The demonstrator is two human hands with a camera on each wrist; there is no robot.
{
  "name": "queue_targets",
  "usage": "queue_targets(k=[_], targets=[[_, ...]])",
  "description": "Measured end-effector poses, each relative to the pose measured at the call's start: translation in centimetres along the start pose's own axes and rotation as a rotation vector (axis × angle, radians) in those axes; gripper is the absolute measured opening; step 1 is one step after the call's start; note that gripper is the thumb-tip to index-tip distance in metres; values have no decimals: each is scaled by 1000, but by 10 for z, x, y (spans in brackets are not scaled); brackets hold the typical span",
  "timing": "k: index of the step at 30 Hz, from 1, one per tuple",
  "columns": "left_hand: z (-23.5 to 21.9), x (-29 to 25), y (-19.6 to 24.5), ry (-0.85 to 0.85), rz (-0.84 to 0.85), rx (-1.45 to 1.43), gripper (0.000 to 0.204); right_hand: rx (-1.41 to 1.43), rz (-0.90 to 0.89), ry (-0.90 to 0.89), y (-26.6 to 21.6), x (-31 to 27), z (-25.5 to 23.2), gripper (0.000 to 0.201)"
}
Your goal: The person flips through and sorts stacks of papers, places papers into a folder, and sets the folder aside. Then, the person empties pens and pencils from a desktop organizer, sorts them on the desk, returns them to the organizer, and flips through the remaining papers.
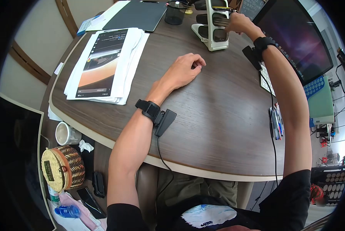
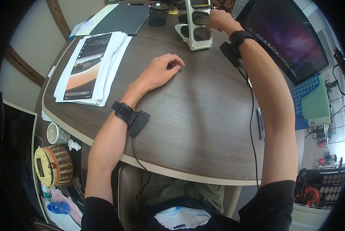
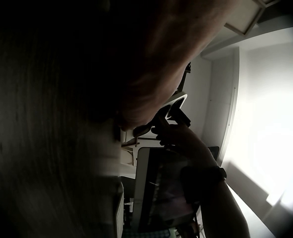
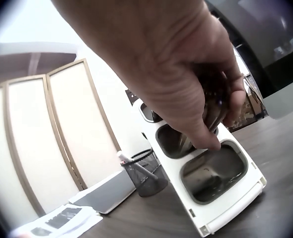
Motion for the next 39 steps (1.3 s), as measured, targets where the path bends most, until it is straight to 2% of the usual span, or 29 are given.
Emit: queue_targets(k=[6, 7, 8, 11, 13, 15, 19, 22, 24, 27, 28, 31, 36, 38, 39], targets=[[2, 0, -3, -6, 18, 14, 24, 265, -87, -40, 28, 21, 13, 50], [2, 0, -3, -11, 15, 25, 24, 431, -159, 30, 30, 5, 11, 53], [1, -1, -2, -9, 16, 25, 24, 429, -161, 31, 30, -4, 11, 53], [2, 1, -3, -6, 38, 48, 23, 518, -72, 7, 38, -24, 8, 56], [3, 0, -5, -19, 32, 45, 23, 581, -62, -52, 51, -37, 16, 69], [2, 0, -5, -17, 34, 52, 23, 585, -42, -50, 69, -67, 23, 64], [2, 1, -5, -5, 72, 119, 24, 537, 3, 0, 134, -134, 44, 56], [3, 1, -4, -17, 47, 101, 24, 489, 168, 24, 207, -192, 62, 56], [4, 1, -4, -26, 56, 114, 23, 415, 279, -15, 256, -229, 74, 63], [4, 2, -2, -36, 40, 125, 22, 380, 402, -81, 305, -283, 90, 82], [7, 1, -1, -56, 47, 116, 22, 418, 433, -157, 312, -300, 95, 94], [5, 2, -2, -45, -2, 125, 22, 319, 382, -201, 320, -333, 117, 114], [8, 3, 0, -67, -12, 105, 22, 235, 420, -253, 311, -346, 130, 111], [7, 3, -1, -53, -15, 111, 22, 271, 359, -260, 316, -339, 135, 109], [8, 3, -1, -59, -13, 110, 22, 292, 336, -237, 317, -337, 137, 102]])
Point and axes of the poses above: each hand's wrist, its own x-axis towards the middle knuckle, its own z-axis out of the palm, y = z × x, the point moved 5 cm from there along x, towards the middle knuckle, and after that the axes turned 12 degrees about z, right-handed, at the moved point
